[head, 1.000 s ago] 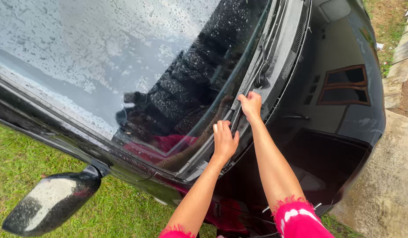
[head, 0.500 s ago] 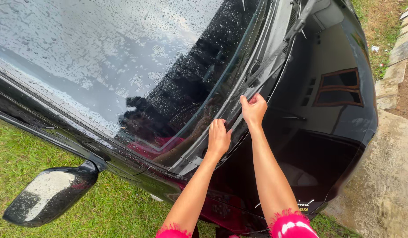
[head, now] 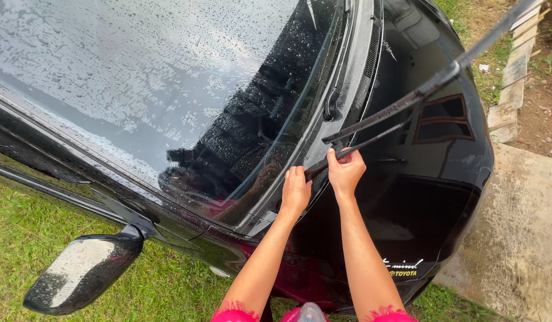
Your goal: The person lifts a car windshield wiper and scrubs the windshield with a sponge and soapy water from a bucket.
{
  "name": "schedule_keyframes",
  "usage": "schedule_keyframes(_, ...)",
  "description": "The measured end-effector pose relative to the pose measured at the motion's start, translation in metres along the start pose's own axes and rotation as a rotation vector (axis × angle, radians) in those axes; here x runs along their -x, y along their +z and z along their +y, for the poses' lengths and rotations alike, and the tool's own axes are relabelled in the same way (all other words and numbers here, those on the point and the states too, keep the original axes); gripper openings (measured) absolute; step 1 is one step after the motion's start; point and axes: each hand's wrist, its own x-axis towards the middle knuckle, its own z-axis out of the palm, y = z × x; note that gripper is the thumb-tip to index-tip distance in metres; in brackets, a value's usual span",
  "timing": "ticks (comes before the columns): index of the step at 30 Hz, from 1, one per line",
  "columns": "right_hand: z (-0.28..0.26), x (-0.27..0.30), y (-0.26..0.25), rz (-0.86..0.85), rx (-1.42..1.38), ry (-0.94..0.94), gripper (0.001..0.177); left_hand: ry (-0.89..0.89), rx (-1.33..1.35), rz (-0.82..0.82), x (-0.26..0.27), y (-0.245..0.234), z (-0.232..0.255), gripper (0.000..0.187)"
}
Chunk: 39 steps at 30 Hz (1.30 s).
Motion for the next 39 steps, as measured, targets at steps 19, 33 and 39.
schedule_keyframes(19,-0.012,0.044,-0.035,-0.043,-0.190,0.069,0.025,0.084,0.111,0.051,0.017,-0.007,-0.001,0.032)
schedule_keyframes(33,0.160,-0.121,-0.014,-0.151,-0.340,0.168,0.033,0.162,0.111,-0.104,-0.120,0.047,-0.038,0.058)
schedule_keyframes(39,0.180,-0.203,0.062,-0.136,-0.003,0.057,0.044,0.272,0.081,-0.104,-0.172,0.101,-0.052,0.064)
